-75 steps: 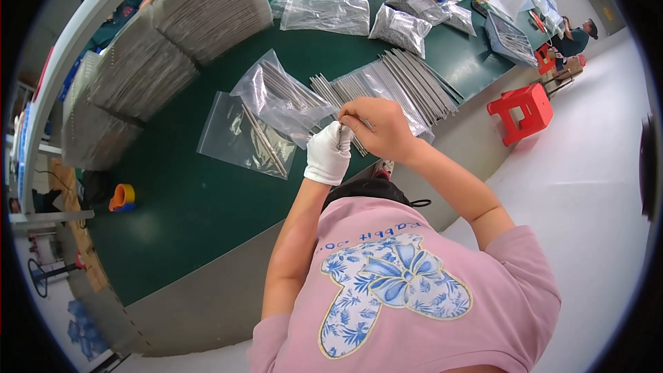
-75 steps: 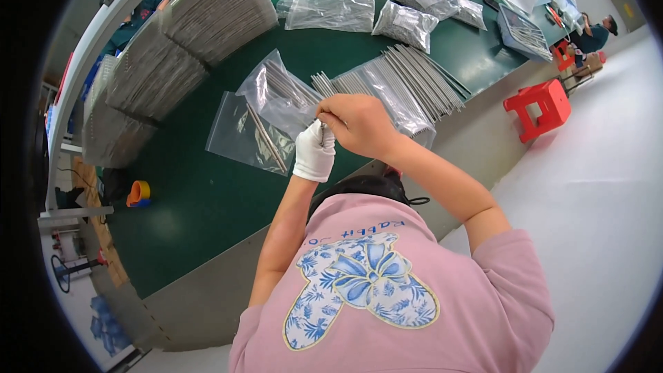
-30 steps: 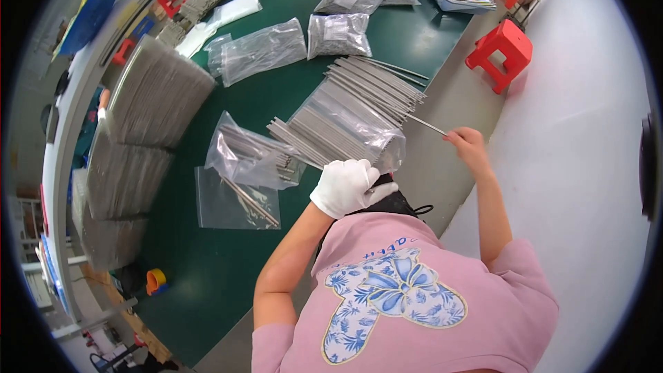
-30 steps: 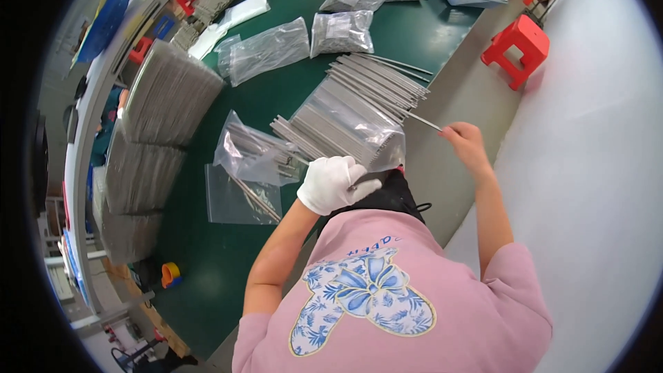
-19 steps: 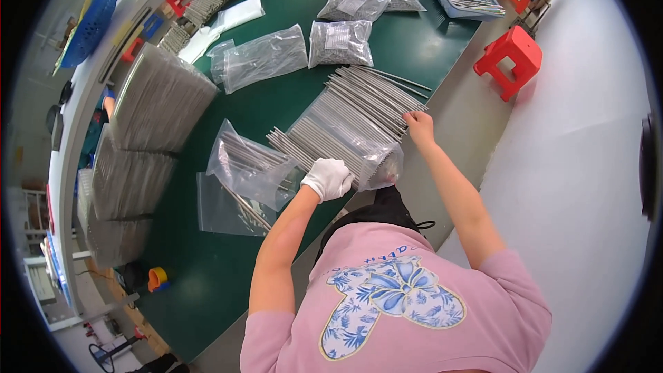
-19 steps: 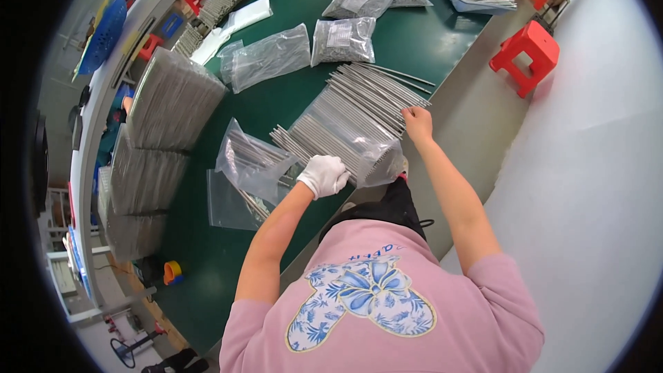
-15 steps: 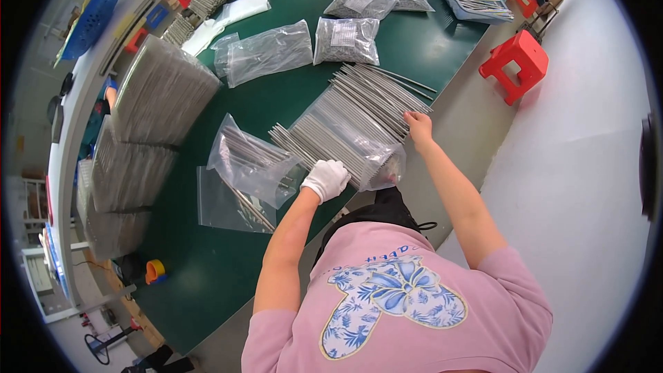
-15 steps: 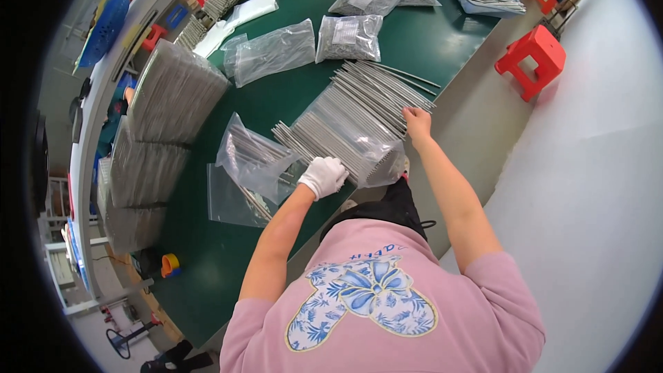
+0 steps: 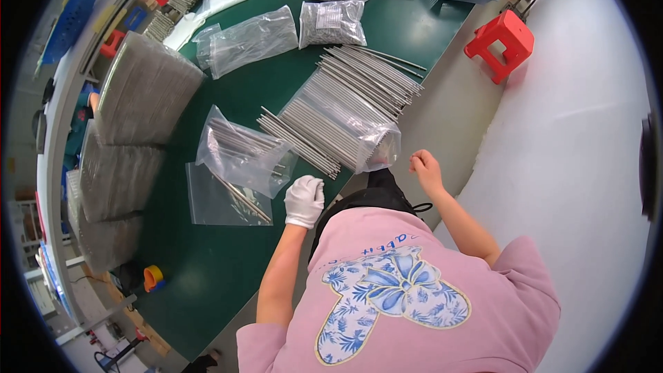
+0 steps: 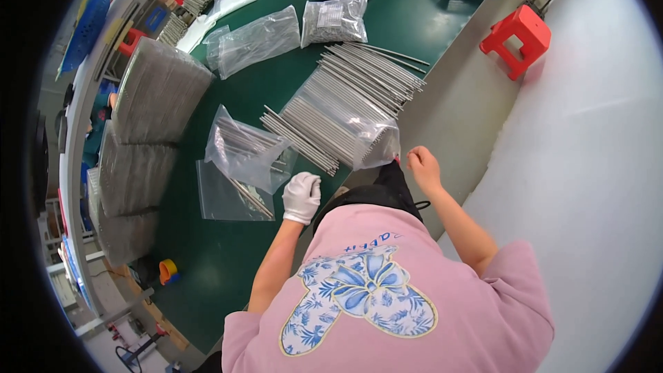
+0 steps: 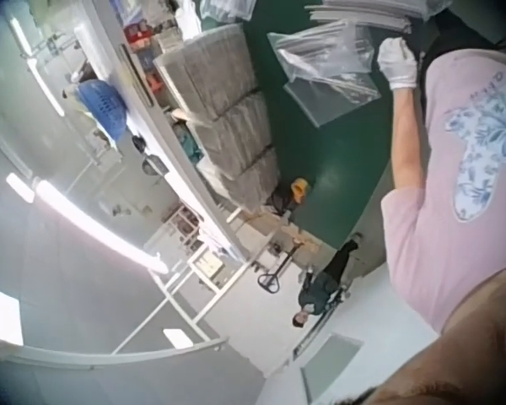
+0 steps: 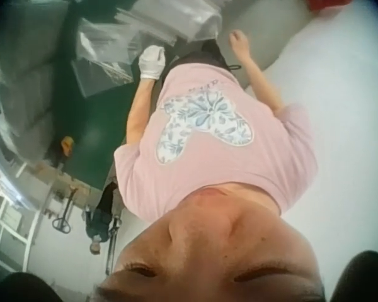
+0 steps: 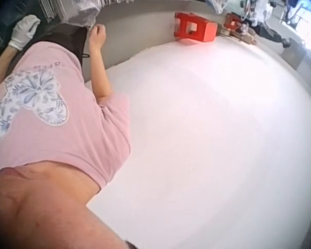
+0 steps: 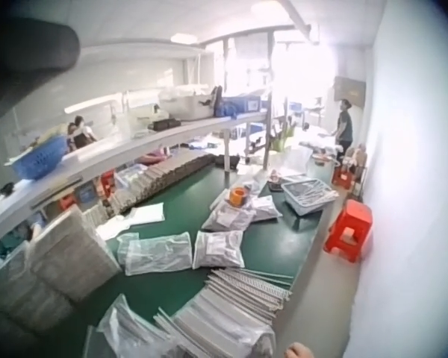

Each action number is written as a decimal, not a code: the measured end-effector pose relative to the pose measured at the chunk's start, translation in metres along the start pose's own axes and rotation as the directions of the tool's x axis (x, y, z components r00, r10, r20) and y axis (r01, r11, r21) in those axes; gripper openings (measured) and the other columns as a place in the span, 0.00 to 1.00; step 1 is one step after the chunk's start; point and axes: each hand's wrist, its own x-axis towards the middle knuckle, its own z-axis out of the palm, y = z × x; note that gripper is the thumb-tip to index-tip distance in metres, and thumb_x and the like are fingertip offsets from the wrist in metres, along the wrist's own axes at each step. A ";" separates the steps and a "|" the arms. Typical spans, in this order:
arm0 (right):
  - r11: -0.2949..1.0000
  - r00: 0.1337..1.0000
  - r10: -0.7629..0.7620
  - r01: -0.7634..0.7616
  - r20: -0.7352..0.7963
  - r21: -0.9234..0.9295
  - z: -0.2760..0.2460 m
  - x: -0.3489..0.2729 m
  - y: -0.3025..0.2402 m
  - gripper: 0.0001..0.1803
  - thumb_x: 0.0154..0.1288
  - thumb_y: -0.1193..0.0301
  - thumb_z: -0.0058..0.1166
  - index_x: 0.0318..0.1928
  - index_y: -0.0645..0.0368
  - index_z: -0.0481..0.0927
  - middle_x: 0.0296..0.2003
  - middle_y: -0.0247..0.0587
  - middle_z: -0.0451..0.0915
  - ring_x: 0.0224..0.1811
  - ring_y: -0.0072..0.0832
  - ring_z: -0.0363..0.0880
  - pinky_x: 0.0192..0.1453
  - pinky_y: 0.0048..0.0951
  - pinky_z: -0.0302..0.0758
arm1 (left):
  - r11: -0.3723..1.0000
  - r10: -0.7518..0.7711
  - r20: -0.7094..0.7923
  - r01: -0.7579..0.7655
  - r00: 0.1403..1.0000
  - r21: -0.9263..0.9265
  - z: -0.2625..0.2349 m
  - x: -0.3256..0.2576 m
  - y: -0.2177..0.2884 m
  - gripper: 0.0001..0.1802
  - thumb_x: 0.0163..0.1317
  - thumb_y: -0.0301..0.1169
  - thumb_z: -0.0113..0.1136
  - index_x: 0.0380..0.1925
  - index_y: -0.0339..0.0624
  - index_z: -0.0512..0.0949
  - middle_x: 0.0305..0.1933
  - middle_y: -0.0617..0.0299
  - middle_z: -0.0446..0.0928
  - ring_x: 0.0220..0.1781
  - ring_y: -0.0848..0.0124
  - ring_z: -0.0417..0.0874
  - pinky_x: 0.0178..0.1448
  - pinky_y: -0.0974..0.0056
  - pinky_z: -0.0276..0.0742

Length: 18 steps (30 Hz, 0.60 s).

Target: Counting and packaging thin metal rods into small plastic bags at a workbench.

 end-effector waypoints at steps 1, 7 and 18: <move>0.985 0.991 -0.128 0.122 -0.041 -0.119 0.007 -0.004 -0.008 0.07 0.55 0.71 0.46 0.29 0.62 0.74 0.19 0.35 0.72 0.21 0.21 0.70 0.26 0.22 0.67 | 0.998 -0.060 -0.005 0.060 0.998 -0.018 -0.002 -0.014 -0.004 0.03 0.49 0.30 0.55 0.25 0.45 0.75 0.29 0.58 0.74 0.33 0.58 0.75 0.36 0.58 0.72; 0.904 0.899 -0.262 0.356 0.351 -0.238 0.079 -0.007 -0.091 0.07 0.51 0.68 0.53 0.30 0.58 0.76 0.25 0.39 0.77 0.27 0.29 0.76 0.32 0.28 0.72 | 0.916 -0.401 -0.209 0.387 0.892 -0.106 -0.026 -0.092 -0.005 0.04 0.50 0.24 0.54 0.26 0.43 0.76 0.31 0.57 0.75 0.33 0.61 0.77 0.38 0.62 0.73; 0.544 0.677 -0.297 0.699 0.673 -0.463 0.197 0.009 -0.048 0.09 0.46 0.65 0.58 0.26 0.56 0.76 0.22 0.38 0.77 0.27 0.36 0.77 0.31 0.34 0.72 | 0.296 -0.880 -0.451 0.913 0.147 -0.280 -0.007 -0.241 0.059 0.05 0.54 0.29 0.52 0.28 0.42 0.77 0.35 0.59 0.74 0.37 0.63 0.76 0.43 0.62 0.72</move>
